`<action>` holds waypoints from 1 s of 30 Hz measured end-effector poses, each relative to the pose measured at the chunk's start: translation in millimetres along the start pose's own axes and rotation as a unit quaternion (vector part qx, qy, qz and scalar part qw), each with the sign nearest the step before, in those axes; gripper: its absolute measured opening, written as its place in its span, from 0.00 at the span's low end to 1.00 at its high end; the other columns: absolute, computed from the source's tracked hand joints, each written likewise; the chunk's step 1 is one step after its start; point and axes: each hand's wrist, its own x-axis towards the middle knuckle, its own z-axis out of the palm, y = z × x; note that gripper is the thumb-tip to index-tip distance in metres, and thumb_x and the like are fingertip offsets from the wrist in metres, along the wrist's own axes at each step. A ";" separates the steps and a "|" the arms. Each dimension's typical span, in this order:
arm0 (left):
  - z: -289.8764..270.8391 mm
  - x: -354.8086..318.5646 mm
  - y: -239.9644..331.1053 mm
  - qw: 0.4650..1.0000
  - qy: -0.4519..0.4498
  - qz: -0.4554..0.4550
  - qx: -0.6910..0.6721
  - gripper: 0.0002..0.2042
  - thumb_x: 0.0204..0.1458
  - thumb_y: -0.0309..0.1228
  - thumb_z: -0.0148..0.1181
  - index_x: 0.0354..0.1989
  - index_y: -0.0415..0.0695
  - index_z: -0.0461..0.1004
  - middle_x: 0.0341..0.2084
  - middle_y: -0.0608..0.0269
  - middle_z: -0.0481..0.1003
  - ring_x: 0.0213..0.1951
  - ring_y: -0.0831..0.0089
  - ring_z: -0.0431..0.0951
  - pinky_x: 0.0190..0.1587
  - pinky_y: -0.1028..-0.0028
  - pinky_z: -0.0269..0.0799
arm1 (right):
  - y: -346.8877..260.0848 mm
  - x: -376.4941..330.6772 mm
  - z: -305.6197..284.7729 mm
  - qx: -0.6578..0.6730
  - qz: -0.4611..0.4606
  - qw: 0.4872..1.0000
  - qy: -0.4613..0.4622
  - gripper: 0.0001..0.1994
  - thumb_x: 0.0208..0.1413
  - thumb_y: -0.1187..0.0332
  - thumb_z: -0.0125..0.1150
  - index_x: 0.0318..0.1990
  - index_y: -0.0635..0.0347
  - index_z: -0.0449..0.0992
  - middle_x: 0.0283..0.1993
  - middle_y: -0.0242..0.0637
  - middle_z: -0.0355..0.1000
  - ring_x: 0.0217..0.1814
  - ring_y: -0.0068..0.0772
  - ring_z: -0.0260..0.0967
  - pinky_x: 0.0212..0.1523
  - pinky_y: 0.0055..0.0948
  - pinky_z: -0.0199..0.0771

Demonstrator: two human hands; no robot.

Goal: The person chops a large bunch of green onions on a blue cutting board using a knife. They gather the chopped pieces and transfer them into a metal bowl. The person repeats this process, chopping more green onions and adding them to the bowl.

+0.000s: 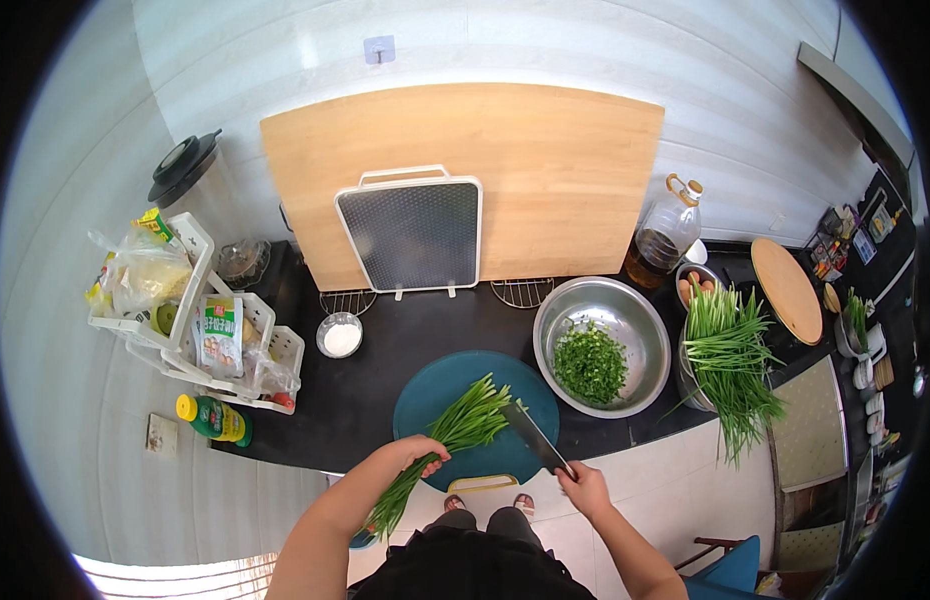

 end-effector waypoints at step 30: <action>-14.0 65.0 -7.7 0.997 0.068 0.023 -0.032 0.10 0.47 0.26 0.60 0.19 0.37 0.67 0.11 0.60 0.64 0.10 0.72 0.64 0.11 0.70 0.60 | -82.6 97.3 107.2 -0.211 -0.087 0.960 -0.159 0.11 0.49 0.65 0.53 0.28 0.65 0.75 0.27 0.52 0.73 0.34 0.55 0.72 0.37 0.45 0.73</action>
